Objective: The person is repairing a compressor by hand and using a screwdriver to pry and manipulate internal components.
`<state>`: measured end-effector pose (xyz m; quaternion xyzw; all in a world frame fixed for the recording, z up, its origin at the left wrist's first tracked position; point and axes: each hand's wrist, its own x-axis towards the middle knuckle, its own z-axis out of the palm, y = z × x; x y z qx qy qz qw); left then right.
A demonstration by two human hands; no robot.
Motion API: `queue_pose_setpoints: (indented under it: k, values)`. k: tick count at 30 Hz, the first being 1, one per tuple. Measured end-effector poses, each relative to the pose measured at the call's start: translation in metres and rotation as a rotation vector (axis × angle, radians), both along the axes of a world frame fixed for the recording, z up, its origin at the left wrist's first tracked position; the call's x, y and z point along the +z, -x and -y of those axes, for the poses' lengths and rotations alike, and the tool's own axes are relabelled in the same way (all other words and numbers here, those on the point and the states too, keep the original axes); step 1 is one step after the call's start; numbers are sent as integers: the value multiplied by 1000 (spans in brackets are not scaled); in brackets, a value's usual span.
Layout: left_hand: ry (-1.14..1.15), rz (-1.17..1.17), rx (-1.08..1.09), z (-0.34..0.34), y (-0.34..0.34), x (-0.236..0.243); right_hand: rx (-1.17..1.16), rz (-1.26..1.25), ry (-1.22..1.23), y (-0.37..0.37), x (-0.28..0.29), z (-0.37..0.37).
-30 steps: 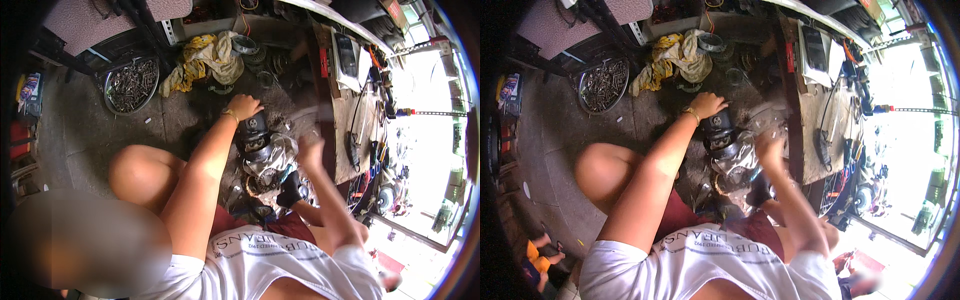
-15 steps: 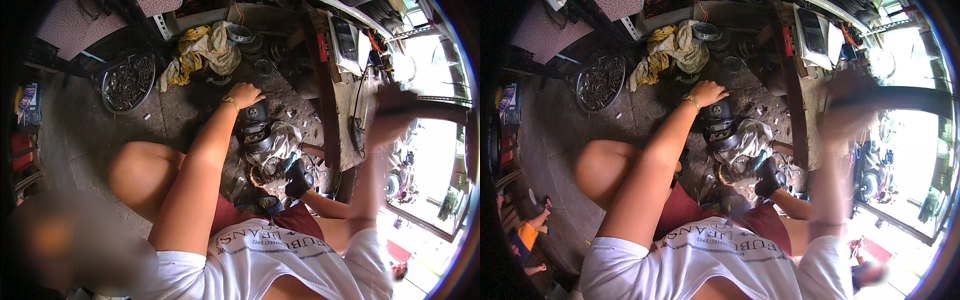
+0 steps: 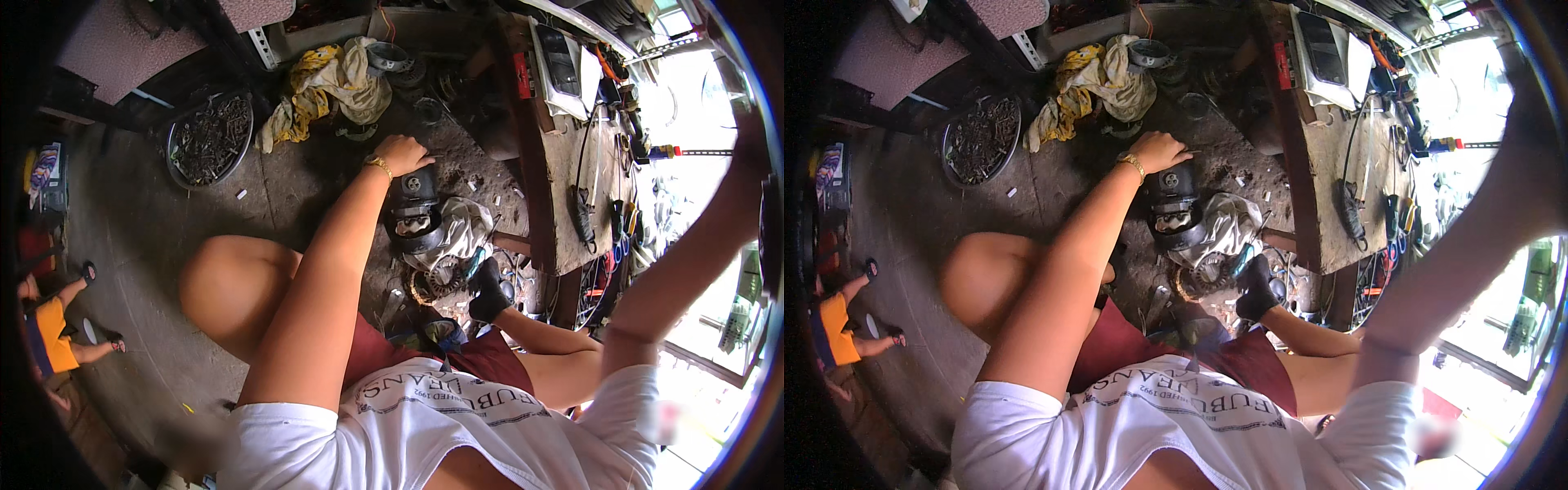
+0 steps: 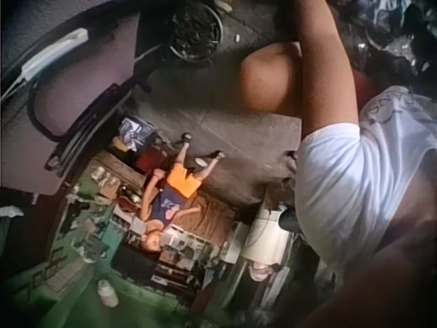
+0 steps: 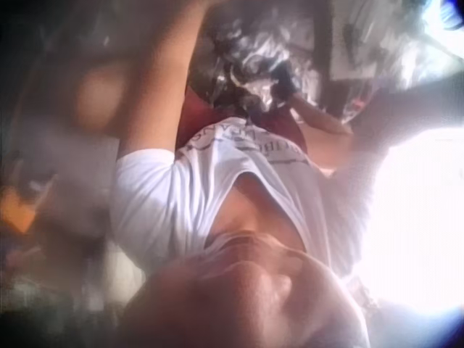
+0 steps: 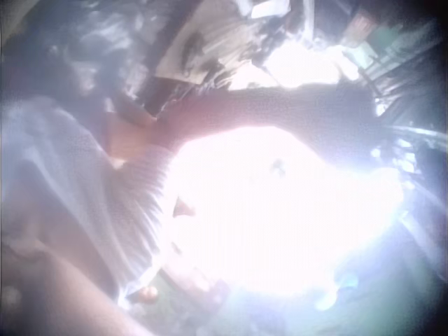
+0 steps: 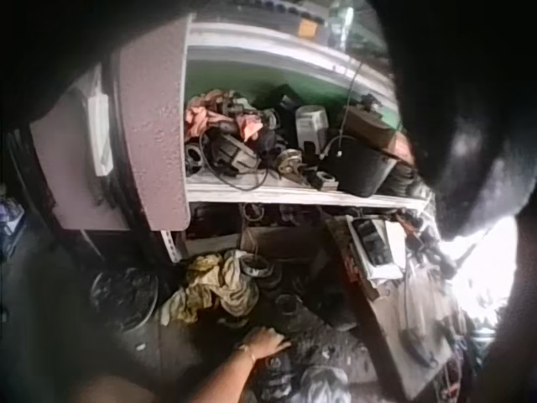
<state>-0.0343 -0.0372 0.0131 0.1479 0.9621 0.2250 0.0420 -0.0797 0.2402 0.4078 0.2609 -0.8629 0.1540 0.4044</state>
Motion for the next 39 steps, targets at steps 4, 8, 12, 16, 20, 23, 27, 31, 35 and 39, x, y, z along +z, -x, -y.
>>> queue_pose_setpoints:
  k: [4,8,12,16,20,23,27,31,35,39]
  values:
    - [59,21,6,6,1,-1,-165,1101,-461,-127,-312,-25]
    - [22,21,-81,7,5,5,-167,1378,-570,-123,-291,-45]
    - [73,65,-58,16,1,7,-140,639,-470,-8,-114,-44]
    - [29,32,-126,-2,5,8,-492,-78,-394,17,56,-48]
    - [72,26,-108,10,5,0,-180,610,-271,-89,-225,-24]
    - [31,99,-83,5,37,4,-244,1420,-548,-172,-309,-45]
    - [56,92,-91,15,7,6,-186,1003,-429,-64,-176,-40]
    - [39,63,-81,14,4,3,-140,182,-225,4,16,-36]
    - [24,47,-72,12,5,-1,-21,178,17,-34,-95,-17]
    - [13,-79,-143,0,3,-16,-161,1389,-417,-160,-333,-11]
